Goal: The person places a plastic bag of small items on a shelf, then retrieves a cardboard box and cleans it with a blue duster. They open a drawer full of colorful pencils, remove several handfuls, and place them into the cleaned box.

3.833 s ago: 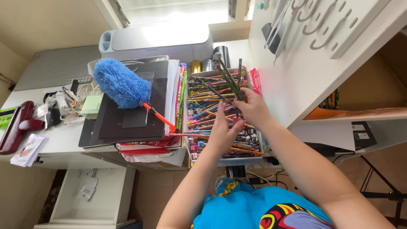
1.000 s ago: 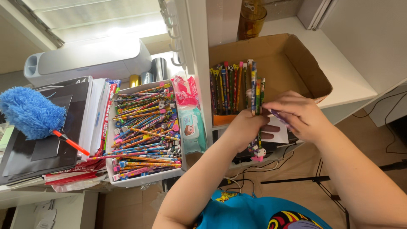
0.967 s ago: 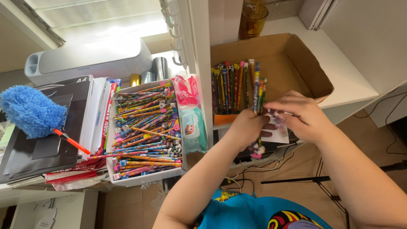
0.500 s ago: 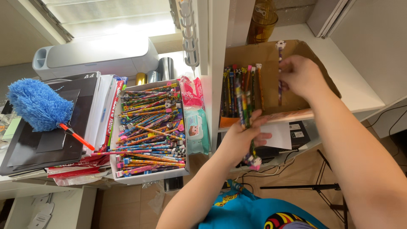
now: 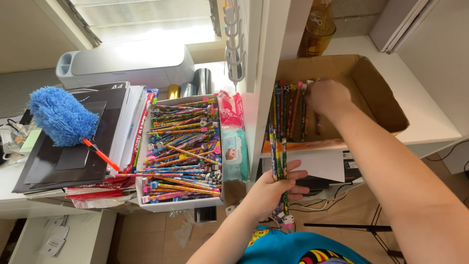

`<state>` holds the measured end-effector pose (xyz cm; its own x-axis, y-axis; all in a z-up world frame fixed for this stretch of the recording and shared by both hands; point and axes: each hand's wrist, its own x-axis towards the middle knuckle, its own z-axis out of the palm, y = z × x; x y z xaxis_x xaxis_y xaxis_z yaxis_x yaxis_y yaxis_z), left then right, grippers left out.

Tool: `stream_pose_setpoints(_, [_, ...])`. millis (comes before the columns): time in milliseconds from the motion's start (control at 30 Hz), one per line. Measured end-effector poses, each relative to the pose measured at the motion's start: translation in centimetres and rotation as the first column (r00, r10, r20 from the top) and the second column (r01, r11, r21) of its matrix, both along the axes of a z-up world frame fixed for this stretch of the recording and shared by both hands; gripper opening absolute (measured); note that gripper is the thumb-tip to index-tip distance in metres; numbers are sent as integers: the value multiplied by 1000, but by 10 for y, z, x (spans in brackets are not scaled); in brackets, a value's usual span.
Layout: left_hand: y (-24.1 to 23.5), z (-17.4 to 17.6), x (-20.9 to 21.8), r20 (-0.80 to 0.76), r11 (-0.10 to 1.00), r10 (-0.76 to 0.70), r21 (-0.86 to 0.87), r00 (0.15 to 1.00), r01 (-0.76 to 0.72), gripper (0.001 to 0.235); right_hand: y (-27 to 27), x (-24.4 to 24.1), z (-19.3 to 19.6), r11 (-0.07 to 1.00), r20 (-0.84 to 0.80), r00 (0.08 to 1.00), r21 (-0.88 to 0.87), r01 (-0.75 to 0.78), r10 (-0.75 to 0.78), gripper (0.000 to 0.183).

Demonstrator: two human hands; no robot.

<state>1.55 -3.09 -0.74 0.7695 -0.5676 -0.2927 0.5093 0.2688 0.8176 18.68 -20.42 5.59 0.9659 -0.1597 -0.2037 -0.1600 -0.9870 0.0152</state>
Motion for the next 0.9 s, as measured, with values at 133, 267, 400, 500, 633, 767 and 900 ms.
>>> stream_pose_setpoints(133, [-6,-6,0,-23,999,-7,-41,1000,6,48,41,-2,2,992,-58,991,57,-114,117,36])
stream_pose_setpoints(267, [-6,-1,-1,22,999,-37,7,999,37,49,55,11,-32,989,-199,974,123,-86,109,23])
stream_pose_setpoints(400, [-3,-12,-3,12,1000,-27,-7,1000,27,51,43,9,-25,962,-244,969,258,94,-29,22])
stream_pose_setpoints(500, [2,10,-8,-12,997,-33,66,999,33,49,27,13,-34,916,-212,972,362,172,-98,25])
stream_pose_setpoints(633, [0,-1,-7,-21,999,-34,19,999,34,49,33,18,-47,978,-113,993,196,66,-44,22])
stream_pose_setpoints(767, [-1,1,-8,5,998,-56,9,998,56,50,51,8,-38,998,-204,977,21,-64,67,35])
stream_pose_setpoints(900, [-2,0,-9,-14,999,-39,9,999,39,50,54,10,-35,997,-270,961,-39,-67,54,45])
